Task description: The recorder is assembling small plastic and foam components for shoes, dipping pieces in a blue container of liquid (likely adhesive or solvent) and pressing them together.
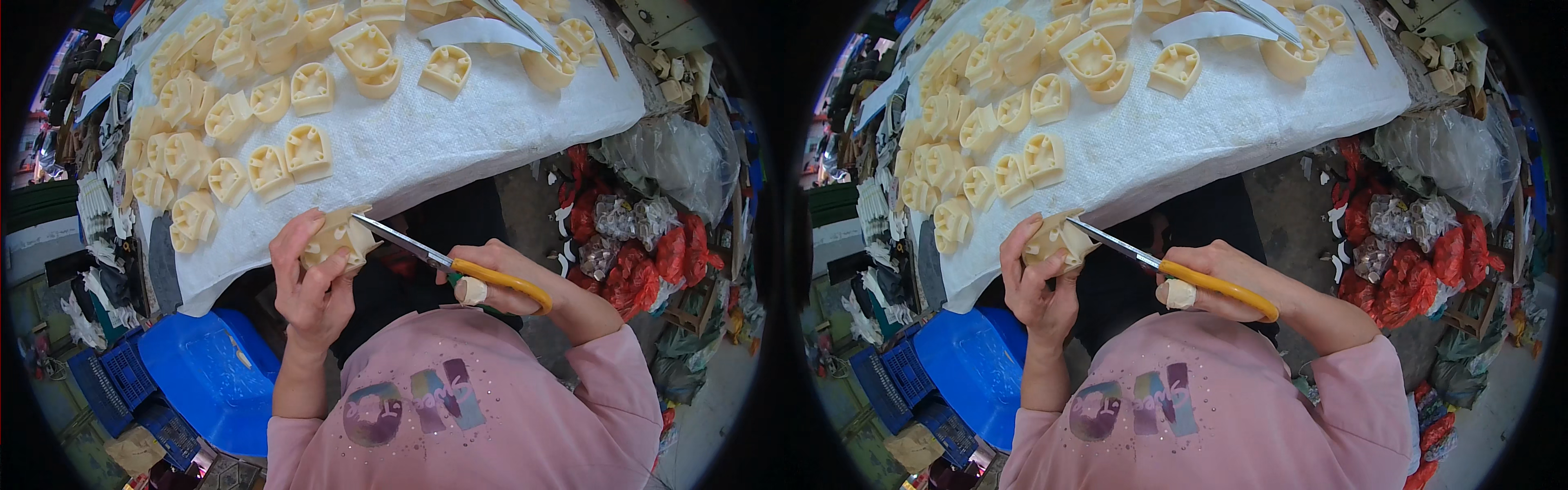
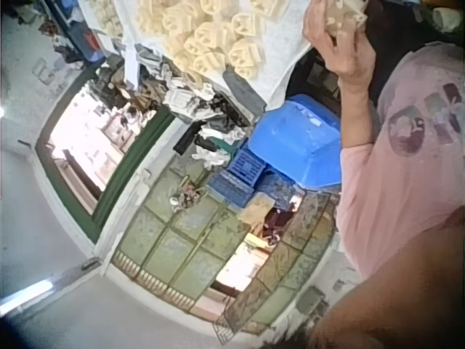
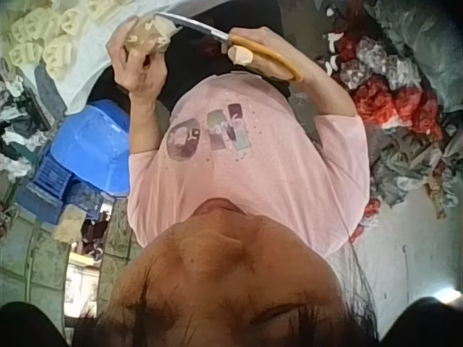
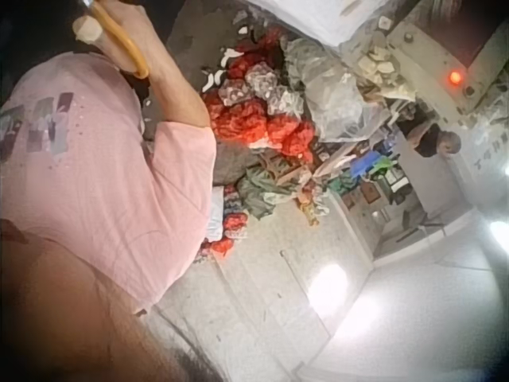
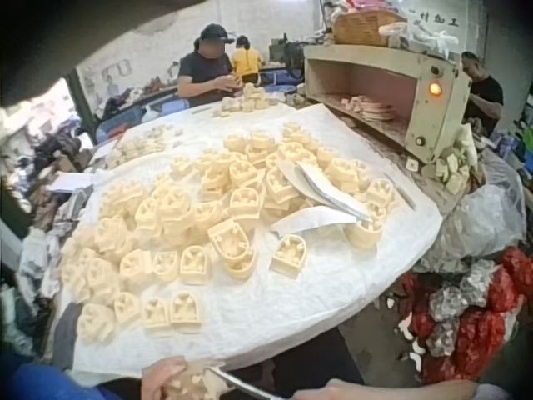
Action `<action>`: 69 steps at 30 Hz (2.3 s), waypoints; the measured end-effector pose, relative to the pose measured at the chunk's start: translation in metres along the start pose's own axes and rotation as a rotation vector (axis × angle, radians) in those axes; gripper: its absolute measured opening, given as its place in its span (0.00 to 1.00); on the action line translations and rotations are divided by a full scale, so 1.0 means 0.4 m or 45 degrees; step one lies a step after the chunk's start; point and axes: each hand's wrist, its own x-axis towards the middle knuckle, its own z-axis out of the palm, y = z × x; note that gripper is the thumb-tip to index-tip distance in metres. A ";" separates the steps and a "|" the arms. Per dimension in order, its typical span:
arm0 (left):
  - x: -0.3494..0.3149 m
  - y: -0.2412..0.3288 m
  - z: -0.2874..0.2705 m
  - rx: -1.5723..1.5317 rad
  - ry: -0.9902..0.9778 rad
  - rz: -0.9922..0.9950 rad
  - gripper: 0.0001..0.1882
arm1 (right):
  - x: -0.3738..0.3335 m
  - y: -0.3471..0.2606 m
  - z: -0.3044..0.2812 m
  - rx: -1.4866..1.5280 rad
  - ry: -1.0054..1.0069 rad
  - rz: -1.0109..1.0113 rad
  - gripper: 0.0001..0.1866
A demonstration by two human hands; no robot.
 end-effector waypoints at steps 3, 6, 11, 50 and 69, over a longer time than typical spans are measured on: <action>0.002 0.003 0.004 -0.044 0.013 -0.078 0.15 | 0.003 0.003 0.017 0.070 0.019 0.041 0.12; 0.002 0.002 0.007 -0.066 0.012 -0.081 0.15 | 0.001 0.013 0.032 0.114 0.067 0.016 0.12; -0.001 0.002 0.009 -0.048 -0.014 -0.047 0.14 | 0.003 0.000 0.044 0.109 0.120 0.061 0.11; 0.035 -0.058 0.077 0.094 -0.169 -0.383 0.13 | 0.234 -0.023 -0.012 1.014 0.849 -0.817 0.28; 0.036 -0.059 0.071 0.110 -0.243 -0.403 0.14 | 0.277 -0.012 -0.002 1.240 0.823 -0.809 0.23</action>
